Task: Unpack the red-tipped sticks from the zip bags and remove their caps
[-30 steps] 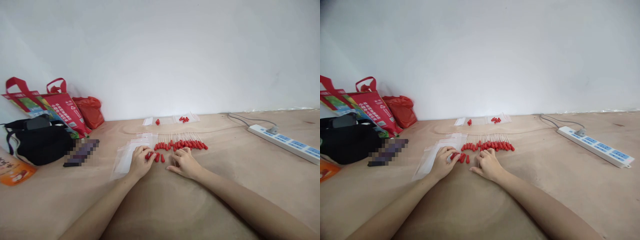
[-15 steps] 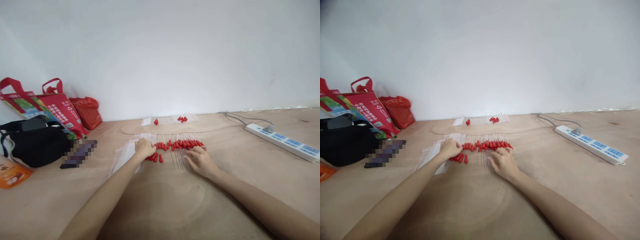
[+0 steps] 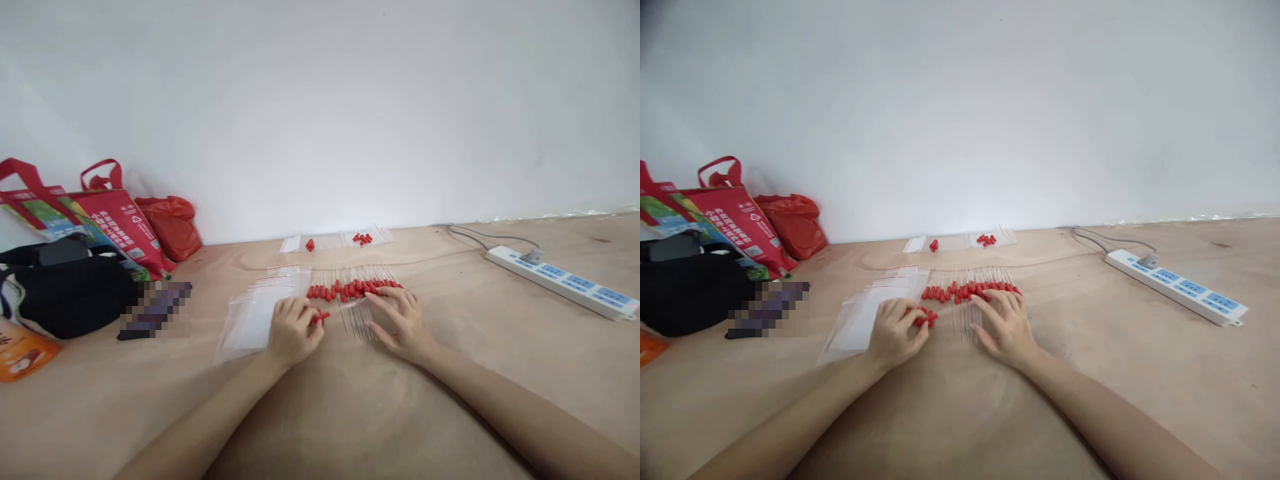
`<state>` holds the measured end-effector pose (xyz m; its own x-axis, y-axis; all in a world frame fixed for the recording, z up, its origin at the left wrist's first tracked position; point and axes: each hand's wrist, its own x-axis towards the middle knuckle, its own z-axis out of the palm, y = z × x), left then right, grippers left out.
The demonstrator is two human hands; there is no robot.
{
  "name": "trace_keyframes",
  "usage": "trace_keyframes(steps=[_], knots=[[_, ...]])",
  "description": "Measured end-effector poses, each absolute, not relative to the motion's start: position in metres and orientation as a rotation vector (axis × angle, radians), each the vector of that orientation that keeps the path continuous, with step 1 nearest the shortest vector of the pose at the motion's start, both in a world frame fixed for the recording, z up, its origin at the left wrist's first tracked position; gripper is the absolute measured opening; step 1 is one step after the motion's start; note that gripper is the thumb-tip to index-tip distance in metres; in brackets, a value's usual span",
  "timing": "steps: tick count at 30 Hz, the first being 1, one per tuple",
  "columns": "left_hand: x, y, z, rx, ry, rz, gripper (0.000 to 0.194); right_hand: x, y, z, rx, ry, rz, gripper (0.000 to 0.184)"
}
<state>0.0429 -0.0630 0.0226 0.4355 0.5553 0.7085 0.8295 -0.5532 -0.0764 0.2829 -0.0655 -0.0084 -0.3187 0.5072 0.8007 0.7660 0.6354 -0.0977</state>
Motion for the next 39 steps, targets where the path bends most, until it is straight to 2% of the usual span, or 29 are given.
trace_keyframes(steps=[5,12,17,20,25,30,34,39], knots=[[0.051,-0.073,0.006,-2.336,-1.012,-0.955,0.008,0.272,-0.071,-0.006,-0.907,-2.178,-0.388,0.031],[0.051,-0.075,0.006,-2.362,-0.963,-1.011,0.006,0.262,-0.070,-0.010,-0.865,-2.192,-0.362,0.016],[0.052,-0.074,0.006,-2.497,-0.877,-0.979,0.017,0.261,-0.073,-0.008,-0.821,-2.180,-0.316,0.016],[0.051,-0.074,0.007,-2.573,-0.820,-0.958,0.012,0.262,-0.076,-0.008,-0.774,-2.177,-0.308,0.016],[0.049,-0.079,0.006,-2.604,-0.792,-0.938,0.018,0.261,-0.079,-0.010,-0.693,-2.188,-0.300,0.012],[0.039,-0.079,0.004,-2.591,-0.745,-1.004,0.016,0.271,-0.078,-0.012,-0.673,-2.172,-0.290,0.012],[0.022,-0.077,0.001,-2.558,-0.857,-1.162,0.010,0.287,-0.074,-0.012,-0.870,-2.114,-0.250,0.016],[0.010,-0.069,0.007,-2.397,-1.227,-1.351,0.018,0.277,-0.071,-0.012,-0.916,-2.123,-0.222,0.020]])
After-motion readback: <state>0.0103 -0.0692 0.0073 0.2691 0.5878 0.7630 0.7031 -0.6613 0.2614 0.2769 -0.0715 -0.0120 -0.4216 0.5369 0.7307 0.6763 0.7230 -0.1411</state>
